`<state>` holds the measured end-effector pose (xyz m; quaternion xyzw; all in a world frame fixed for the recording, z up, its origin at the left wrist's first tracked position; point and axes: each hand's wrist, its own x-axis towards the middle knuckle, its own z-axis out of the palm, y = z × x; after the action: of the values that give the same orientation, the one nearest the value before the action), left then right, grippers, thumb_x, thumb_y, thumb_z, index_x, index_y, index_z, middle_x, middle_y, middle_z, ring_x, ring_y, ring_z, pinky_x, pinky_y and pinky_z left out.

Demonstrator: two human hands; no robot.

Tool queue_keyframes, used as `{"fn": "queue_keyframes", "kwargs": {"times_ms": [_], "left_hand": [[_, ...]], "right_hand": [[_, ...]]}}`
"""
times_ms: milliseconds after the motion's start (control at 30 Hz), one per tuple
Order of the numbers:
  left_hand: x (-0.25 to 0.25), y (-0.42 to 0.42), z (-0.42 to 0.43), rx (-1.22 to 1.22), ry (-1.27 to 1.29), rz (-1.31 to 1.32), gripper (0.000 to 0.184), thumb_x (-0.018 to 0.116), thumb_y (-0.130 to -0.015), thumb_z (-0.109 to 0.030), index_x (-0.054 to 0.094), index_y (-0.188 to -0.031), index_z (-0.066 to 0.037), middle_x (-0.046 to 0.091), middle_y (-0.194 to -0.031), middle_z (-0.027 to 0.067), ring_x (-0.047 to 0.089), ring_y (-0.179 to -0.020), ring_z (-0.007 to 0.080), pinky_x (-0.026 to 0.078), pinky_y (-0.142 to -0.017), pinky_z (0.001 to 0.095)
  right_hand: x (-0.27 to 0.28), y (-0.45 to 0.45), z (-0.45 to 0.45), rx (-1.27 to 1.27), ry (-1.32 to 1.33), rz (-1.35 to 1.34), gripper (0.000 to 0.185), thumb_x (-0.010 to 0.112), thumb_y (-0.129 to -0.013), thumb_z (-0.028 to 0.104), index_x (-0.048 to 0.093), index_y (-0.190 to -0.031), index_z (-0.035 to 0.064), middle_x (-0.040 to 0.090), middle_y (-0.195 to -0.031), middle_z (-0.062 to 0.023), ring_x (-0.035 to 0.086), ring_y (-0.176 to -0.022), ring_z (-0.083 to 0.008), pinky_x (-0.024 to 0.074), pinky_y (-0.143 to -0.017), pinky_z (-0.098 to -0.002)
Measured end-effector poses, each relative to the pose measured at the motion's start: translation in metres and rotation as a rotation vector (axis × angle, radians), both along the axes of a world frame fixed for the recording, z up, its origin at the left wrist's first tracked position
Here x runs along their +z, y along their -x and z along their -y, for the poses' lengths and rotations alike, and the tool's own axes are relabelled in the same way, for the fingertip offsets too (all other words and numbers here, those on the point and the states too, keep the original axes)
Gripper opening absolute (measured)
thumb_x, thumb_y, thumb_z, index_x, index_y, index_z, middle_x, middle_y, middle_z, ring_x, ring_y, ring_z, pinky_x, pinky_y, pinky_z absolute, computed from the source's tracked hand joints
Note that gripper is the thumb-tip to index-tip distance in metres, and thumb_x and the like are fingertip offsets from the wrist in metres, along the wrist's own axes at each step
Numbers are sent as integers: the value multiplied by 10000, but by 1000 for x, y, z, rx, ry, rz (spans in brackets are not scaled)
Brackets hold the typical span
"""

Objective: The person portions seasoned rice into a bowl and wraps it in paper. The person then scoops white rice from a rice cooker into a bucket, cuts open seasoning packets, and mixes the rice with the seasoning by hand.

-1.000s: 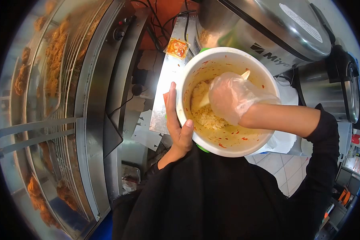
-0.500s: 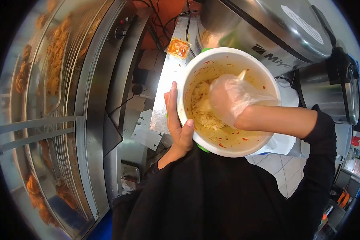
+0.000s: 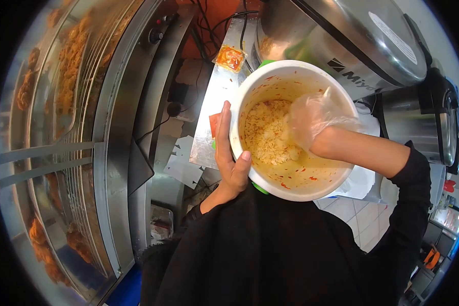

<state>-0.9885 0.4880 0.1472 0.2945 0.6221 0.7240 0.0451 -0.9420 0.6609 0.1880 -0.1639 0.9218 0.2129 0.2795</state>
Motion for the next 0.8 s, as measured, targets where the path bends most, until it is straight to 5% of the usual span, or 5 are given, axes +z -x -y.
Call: {"fn": "queue_keyframes", "kwargs": {"times_ms": [167,800], "left_hand": [[-4,-1,1,-7,-9,31,702,434,-765,-384,251,-1266,71,228,-1330,244,223,-1247,315,138,-1014,384],[-4,3,4,-6,11,-54,666,434,-774,-366,258,-1278,33,259,-1315,238,260,-1224,348,137,-1005,432]], "right_hand": [[7,-8,-22,-170,70,-202,154,518,-696,157,602,-755,41,572,-720,-108,557,-655,-241,438,-544,-327],[2,11,-20,-181,81,77,179,511,-706,172,621,-758,42,594,-736,-119,572,-680,-258,438,-551,-365]]}}
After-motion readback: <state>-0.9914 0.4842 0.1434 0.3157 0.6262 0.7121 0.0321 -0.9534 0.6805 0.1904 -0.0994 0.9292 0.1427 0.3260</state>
